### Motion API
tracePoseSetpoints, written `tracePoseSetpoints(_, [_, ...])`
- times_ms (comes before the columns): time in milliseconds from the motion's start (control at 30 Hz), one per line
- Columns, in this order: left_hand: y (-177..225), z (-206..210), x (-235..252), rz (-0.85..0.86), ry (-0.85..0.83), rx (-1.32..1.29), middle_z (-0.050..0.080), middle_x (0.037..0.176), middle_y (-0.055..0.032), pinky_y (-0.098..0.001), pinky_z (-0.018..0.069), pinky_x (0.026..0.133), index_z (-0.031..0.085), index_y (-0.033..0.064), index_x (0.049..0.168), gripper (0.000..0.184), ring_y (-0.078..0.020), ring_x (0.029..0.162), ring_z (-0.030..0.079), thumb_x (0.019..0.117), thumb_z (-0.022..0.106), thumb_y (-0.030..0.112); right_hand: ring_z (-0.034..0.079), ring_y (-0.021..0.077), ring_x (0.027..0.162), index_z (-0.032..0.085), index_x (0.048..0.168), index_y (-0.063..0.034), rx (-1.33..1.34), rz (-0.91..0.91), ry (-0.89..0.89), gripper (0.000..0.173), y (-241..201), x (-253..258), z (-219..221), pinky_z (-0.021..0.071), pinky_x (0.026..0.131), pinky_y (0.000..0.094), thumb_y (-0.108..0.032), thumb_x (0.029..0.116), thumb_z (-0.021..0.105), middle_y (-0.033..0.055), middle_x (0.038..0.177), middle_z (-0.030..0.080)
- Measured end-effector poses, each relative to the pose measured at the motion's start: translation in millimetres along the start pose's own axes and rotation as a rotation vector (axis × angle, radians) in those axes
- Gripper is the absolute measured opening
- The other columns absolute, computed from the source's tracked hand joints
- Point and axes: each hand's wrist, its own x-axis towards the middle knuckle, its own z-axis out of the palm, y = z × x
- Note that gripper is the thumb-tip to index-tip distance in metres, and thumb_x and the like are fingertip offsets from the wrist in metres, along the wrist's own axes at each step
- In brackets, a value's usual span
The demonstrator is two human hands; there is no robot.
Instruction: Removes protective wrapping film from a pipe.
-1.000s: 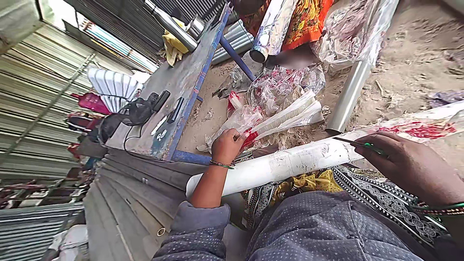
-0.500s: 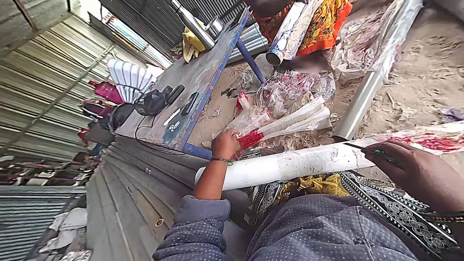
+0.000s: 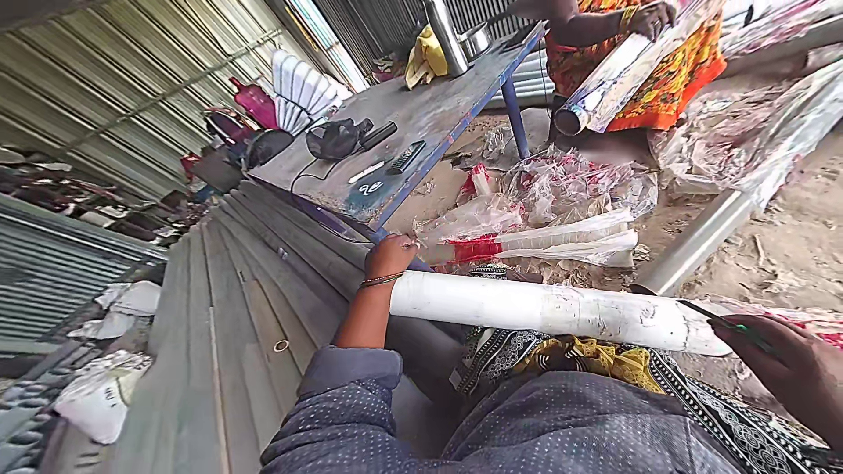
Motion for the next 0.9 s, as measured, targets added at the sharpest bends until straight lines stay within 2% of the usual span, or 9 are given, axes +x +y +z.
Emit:
tracePoseSetpoints(100, [-35,-5,0,-0.078,-0.109,0.001,0.051,0.150,-0.0195,-0.0607,0.0341,0.113,0.053,0.0123,0.148,0.042,-0.0396,0.139,0.047,0.1065,0.050,0.017,0.066,0.0548,0.088,0.071,0.110,0.0055,-0.008,0.024,-0.023,0.030,-4,-1,-1,0.0455,0.073,0.0736,-0.019,0.1004,0.057,0.0320,0.100,0.068])
tracePoseSetpoints(233, [-68,4,-17,-0.259,-0.025,-0.191,0.070,0.121,-0.0198,-0.0566,0.0432,0.105,0.066,0.0045,0.131,0.033,-0.0369,0.116,0.065,0.1085,0.047,0.020,0.066,0.0543,0.089,0.070,0.111,0.0067,-0.015,0.028,-0.054,0.030,-6,-1,0,0.0452,0.075,0.0735,-0.019,0.1007,0.058,0.0327,0.101,0.068])
tracePoseSetpoints(333, [-79,25,-35,-0.391,0.030,-0.242,0.069,0.110,-0.0264,-0.0600,0.0419,0.099,0.070,-0.0044,0.110,0.045,-0.0405,0.108,0.064,0.1049,0.055,0.038,0.066,0.0540,0.090,0.070,0.112,0.0058,-0.021,0.040,-0.070,0.030,0,-2,5,0.0453,0.075,0.0736,-0.020,0.1019,0.058,0.0319,0.103,0.068])
tracePoseSetpoints(433, [-79,60,-56,-0.459,-0.119,-0.106,0.061,0.130,-0.0298,-0.0611,0.0389,0.107,0.062,-0.0070,0.127,0.050,-0.0434,0.127,0.057,0.1086,0.045,0.037,0.066,0.0538,0.089,0.071,0.111,0.0059,-0.037,0.047,-0.067,0.028,-1,-3,8,0.0454,0.074,0.0736,-0.018,0.1018,0.059,0.0317,0.101,0.069])
tracePoseSetpoints(500, [-87,105,-64,-0.379,-0.186,-0.090,0.051,0.146,-0.0274,-0.0589,0.0312,0.116,0.049,-0.0054,0.143,0.054,-0.0405,0.140,0.046,0.1015,0.059,0.028,0.067,0.0525,0.090,0.071,0.111,0.0048,-0.050,0.064,-0.059,0.028,-2,-3,8,0.0459,0.075,0.0729,-0.019,0.1021,0.058,0.0306,0.102,0.069])
tracePoseSetpoints(633, [-64,165,-94,-0.066,-0.192,-0.536,0.044,0.147,-0.0356,-0.0471,0.0279,0.121,0.045,-0.0160,0.141,0.073,-0.0407,0.143,0.039,0.0867,0.080,0.019,0.066,0.0526,0.092,0.070,0.113,0.0057,-0.027,0.125,-0.056,0.029,-4,0,7,0.0451,0.077,0.0725,-0.019,0.1032,0.057,0.0317,0.103,0.069])
tracePoseSetpoints(733, [-29,157,-107,0.031,-0.326,-0.664,0.050,0.142,-0.0333,-0.0368,0.0339,0.116,0.043,-0.0181,0.140,0.078,-0.0307,0.137,0.048,0.0793,0.084,0.009,0.066,0.0526,0.094,0.069,0.114,0.0064,-0.011,0.163,-0.069,0.031,-5,-1,8,0.0448,0.079,0.0726,-0.020,0.1039,0.056,0.0320,0.104,0.069])
tracePoseSetpoints(833, [-7,145,-103,0.015,-0.277,-0.910,0.062,0.119,-0.0205,-0.0194,0.0456,0.098,0.048,-0.0201,0.127,0.060,-0.0066,0.108,0.059,0.0748,0.076,-0.011,0.066,0.0516,0.095,0.069,0.115,0.0060,-0.004,0.191,-0.086,0.031,-6,2,6,0.0445,0.081,0.0720,-0.020,0.1045,0.056,0.0316,0.105,0.069])
tracePoseSetpoints(900, [-1,141,-101,0.014,-0.239,-1.054,0.063,0.111,-0.0139,-0.0163,0.0473,0.093,0.047,-0.0201,0.126,0.055,-0.0001,0.099,0.059,0.0763,0.070,-0.016,0.067,0.0507,0.094,0.069,0.115,0.0053,0.005,0.178,-0.068,0.032,-3,2,5,0.0452,0.079,0.0716,-0.022,0.1043,0.056,0.0308,0.105,0.069])
